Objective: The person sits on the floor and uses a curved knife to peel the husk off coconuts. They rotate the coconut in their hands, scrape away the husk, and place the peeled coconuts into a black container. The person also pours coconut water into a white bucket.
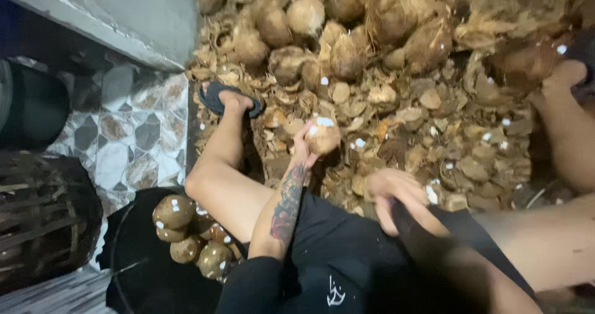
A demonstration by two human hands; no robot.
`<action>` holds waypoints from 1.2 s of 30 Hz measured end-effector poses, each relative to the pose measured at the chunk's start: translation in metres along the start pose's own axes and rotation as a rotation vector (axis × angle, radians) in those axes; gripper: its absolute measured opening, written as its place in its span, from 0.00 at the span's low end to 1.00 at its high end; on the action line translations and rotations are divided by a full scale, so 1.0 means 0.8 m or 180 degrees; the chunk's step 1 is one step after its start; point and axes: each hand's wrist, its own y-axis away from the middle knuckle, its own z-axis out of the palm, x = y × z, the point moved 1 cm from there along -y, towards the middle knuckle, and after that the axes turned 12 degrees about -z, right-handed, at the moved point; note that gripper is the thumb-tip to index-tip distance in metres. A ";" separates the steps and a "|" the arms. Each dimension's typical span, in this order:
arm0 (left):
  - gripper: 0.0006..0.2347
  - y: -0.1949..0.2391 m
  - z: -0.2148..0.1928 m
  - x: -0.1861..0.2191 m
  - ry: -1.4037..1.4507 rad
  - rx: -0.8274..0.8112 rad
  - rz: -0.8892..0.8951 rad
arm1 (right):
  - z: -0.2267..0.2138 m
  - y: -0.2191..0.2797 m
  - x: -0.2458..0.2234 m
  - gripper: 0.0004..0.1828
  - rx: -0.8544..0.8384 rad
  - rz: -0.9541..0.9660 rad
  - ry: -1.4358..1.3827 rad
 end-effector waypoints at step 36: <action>0.21 0.001 -0.002 0.001 -0.0252 -0.0261 -0.0012 | -0.009 0.011 0.010 0.06 -0.1284 0.3023 0.0961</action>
